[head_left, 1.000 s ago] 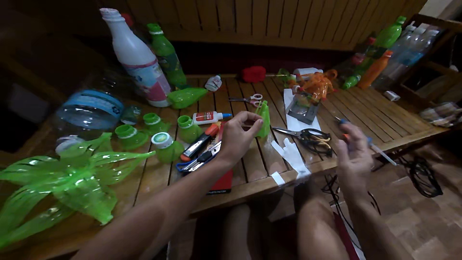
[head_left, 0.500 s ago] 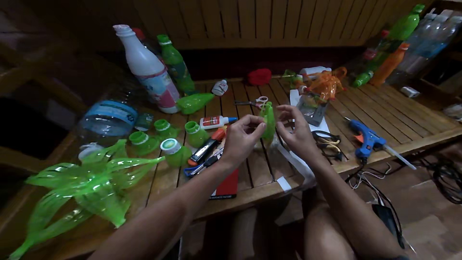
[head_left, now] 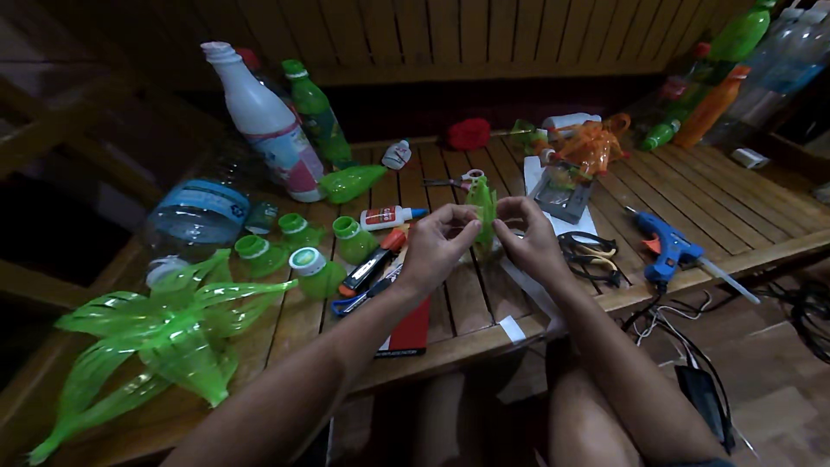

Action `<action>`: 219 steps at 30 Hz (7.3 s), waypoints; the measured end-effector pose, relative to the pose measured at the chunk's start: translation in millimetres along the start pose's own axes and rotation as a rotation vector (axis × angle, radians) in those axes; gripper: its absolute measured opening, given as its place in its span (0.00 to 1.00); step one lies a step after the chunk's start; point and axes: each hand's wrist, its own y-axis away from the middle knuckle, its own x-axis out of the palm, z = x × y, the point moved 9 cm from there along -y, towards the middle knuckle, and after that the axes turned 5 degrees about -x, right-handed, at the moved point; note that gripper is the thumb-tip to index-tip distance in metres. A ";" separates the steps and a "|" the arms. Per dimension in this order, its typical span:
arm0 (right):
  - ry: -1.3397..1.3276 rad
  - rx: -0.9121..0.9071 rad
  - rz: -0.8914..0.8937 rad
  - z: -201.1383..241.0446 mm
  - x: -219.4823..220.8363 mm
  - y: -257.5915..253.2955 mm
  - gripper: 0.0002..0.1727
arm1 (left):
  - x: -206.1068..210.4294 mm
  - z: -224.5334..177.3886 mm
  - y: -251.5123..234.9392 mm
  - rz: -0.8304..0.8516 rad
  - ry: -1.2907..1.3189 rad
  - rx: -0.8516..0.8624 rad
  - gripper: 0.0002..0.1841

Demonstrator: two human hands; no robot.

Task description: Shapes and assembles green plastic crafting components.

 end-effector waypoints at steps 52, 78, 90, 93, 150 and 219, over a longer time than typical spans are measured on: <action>-0.214 0.021 0.032 5.1 2.5 1.9 0.06 | 1.8 -9.0 2.7 -0.140 -0.231 0.033 0.08; -0.234 0.018 -0.028 3.9 -0.2 -0.7 0.09 | 2.9 -14.9 5.7 -0.173 -0.244 0.134 0.07; -0.239 0.023 -0.045 2.2 -1.0 -0.9 0.09 | 4.5 -15.2 5.3 -0.155 -0.222 0.127 0.07; -0.233 0.024 -0.047 3.0 -1.0 -0.9 0.09 | 4.7 -15.2 5.7 -0.156 -0.213 0.127 0.06; -0.301 0.042 -0.057 -3.9 -0.1 -4.9 0.08 | 5.3 -15.3 3.8 -0.135 -0.223 0.090 0.07; -0.411 0.055 -0.014 5.6 1.0 -7.6 0.06 | 12.1 -13.9 5.7 -0.076 -0.134 0.089 0.05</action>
